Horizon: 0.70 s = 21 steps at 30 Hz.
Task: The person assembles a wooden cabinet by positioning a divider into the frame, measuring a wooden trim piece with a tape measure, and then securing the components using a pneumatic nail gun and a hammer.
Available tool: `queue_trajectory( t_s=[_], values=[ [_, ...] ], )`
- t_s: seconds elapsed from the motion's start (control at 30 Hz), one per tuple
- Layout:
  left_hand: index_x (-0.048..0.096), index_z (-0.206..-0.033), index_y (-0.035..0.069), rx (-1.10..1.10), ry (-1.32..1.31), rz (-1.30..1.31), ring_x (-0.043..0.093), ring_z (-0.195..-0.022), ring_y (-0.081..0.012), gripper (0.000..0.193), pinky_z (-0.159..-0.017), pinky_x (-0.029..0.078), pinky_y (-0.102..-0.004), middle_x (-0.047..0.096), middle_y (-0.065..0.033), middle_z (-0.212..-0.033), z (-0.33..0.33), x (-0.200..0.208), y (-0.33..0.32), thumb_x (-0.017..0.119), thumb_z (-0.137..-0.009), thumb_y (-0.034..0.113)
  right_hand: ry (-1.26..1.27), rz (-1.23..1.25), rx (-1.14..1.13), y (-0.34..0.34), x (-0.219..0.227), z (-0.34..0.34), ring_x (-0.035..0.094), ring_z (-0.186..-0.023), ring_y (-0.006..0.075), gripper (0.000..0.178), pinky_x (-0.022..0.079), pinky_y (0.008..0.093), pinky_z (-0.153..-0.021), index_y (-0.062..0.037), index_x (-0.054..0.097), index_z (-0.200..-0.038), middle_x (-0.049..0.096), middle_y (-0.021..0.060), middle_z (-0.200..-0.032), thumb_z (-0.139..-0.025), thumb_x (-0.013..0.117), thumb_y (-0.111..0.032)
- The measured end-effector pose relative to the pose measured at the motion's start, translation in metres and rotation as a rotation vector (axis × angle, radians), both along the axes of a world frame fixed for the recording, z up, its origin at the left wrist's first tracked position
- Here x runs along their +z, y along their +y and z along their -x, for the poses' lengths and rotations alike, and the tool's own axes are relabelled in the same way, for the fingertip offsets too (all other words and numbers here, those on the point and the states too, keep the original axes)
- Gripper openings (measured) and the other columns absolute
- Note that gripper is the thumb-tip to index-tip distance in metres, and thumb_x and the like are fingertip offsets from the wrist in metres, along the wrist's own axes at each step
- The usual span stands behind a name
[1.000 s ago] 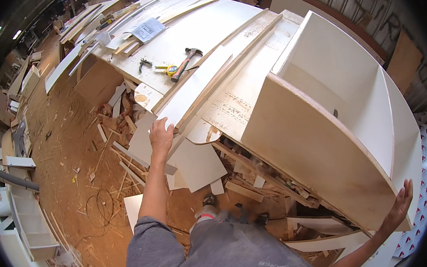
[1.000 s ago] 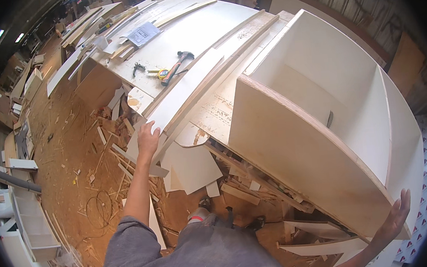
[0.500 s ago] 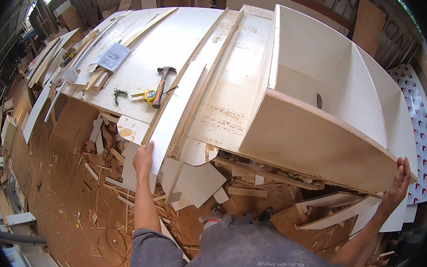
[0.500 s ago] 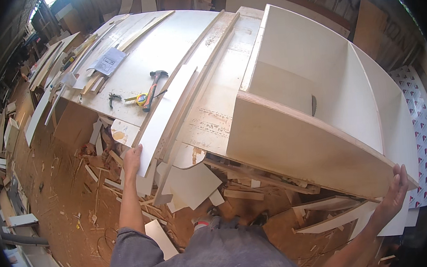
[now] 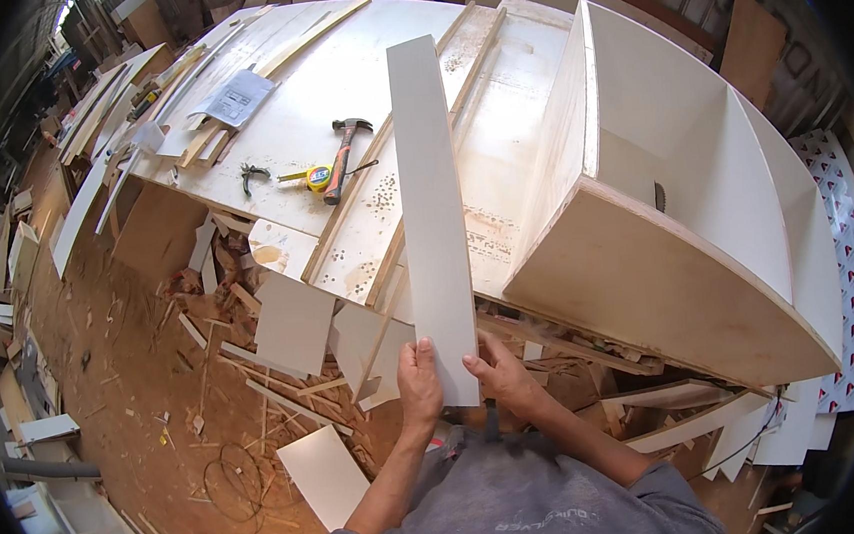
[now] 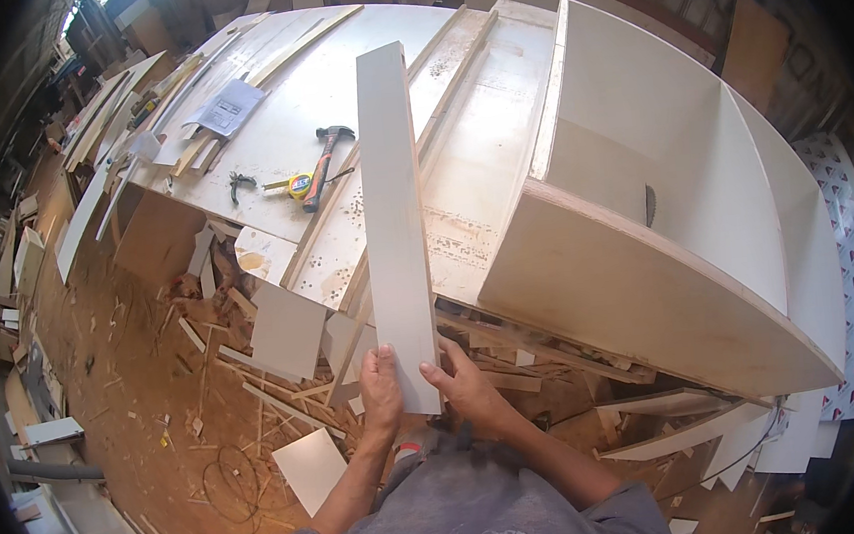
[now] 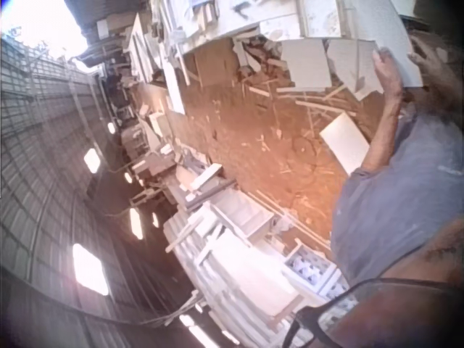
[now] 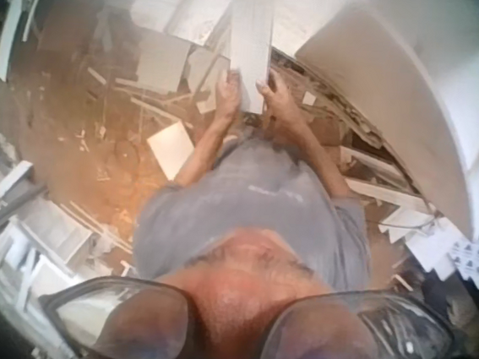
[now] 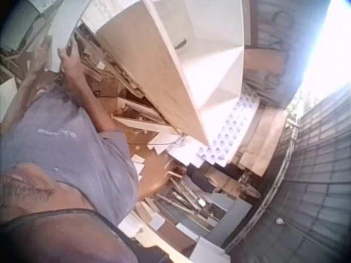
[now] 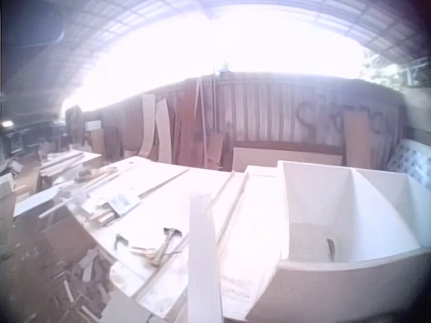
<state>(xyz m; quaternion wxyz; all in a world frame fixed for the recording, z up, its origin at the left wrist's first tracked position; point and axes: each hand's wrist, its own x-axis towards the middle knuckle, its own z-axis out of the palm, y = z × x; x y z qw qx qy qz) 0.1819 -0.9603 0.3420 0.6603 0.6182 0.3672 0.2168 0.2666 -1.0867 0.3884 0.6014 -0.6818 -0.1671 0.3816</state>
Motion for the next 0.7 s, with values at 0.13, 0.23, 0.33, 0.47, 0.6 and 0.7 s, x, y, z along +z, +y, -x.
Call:
queue_trajectory(
  t_s=[0.13,0.23,0.33,0.47,0.6,0.7],
  values=[
    [0.055,-0.104,-0.002,-0.126,0.011,-0.060,0.058,-0.079,-0.0194,0.041,-0.074,0.048,-0.0347,0.061,-0.0106,-0.085,0.001,-0.020,-0.012,0.046,-0.104,0.038,-0.034,-0.060,-0.194,0.010,-0.041,0.004,0.059,-0.098,0.0175,0.051,0.048,0.0327,-0.088,0.0040,0.051,-0.126,0.062,0.0123,-0.111,-0.096,0.062,-0.036],
    [0.061,-0.106,-0.001,-0.309,0.134,-0.184,0.054,-0.083,-0.0121,0.033,-0.076,0.045,-0.0285,0.059,-0.0052,-0.088,-0.018,-0.014,0.066,0.051,-0.102,0.030,0.053,-0.059,-0.231,0.006,-0.047,-0.009,0.059,-0.093,0.0142,0.046,0.049,0.0305,-0.083,0.0034,0.054,-0.122,0.063,0.0089,-0.105,-0.096,0.062,-0.034],
    [0.062,-0.111,-0.001,-0.077,0.004,-0.646,0.060,-0.090,-0.0201,0.027,-0.082,0.047,-0.0331,0.063,-0.0123,-0.098,-0.075,0.007,0.189,0.057,-0.097,0.022,0.078,-0.005,-0.206,0.000,-0.069,-0.028,0.058,-0.092,0.0129,0.047,0.049,0.0295,-0.083,0.0016,0.053,-0.125,0.062,0.0072,-0.106,-0.096,0.062,-0.034],
    [0.053,-0.130,0.009,0.005,0.470,-1.042,0.057,-0.110,-0.0338,0.045,-0.091,0.048,-0.0453,0.053,-0.0195,-0.123,-0.117,-0.043,0.362,0.063,-0.088,0.020,0.192,-0.024,-0.073,0.025,-0.070,-0.043,0.056,-0.092,0.0107,0.051,0.048,0.0281,-0.082,-0.0024,0.052,-0.129,0.060,0.0047,-0.108,-0.095,0.063,-0.039],
    [0.043,-0.143,0.018,-0.149,0.737,-0.976,0.046,-0.127,-0.0383,0.066,-0.102,0.044,-0.0488,0.039,-0.0187,-0.144,-0.169,-0.072,0.414,0.067,-0.082,0.020,0.238,-0.030,-0.076,0.040,-0.088,-0.059,0.059,-0.096,0.0137,0.054,0.049,0.0297,-0.085,0.0041,0.053,-0.125,0.063,0.0089,-0.109,-0.093,0.065,-0.037],
    [0.036,-0.148,0.025,-0.367,0.765,-1.038,0.038,-0.136,-0.0378,0.080,-0.108,0.040,-0.0466,0.032,-0.0151,-0.154,-0.211,-0.075,0.414,0.073,-0.076,0.021,0.293,0.045,-0.093,0.048,-0.098,-0.067,0.059,-0.097,0.0140,0.056,0.049,0.0298,-0.086,0.0045,0.051,-0.127,0.062,0.0095,-0.111,-0.093,0.065,-0.037]
  ],
)
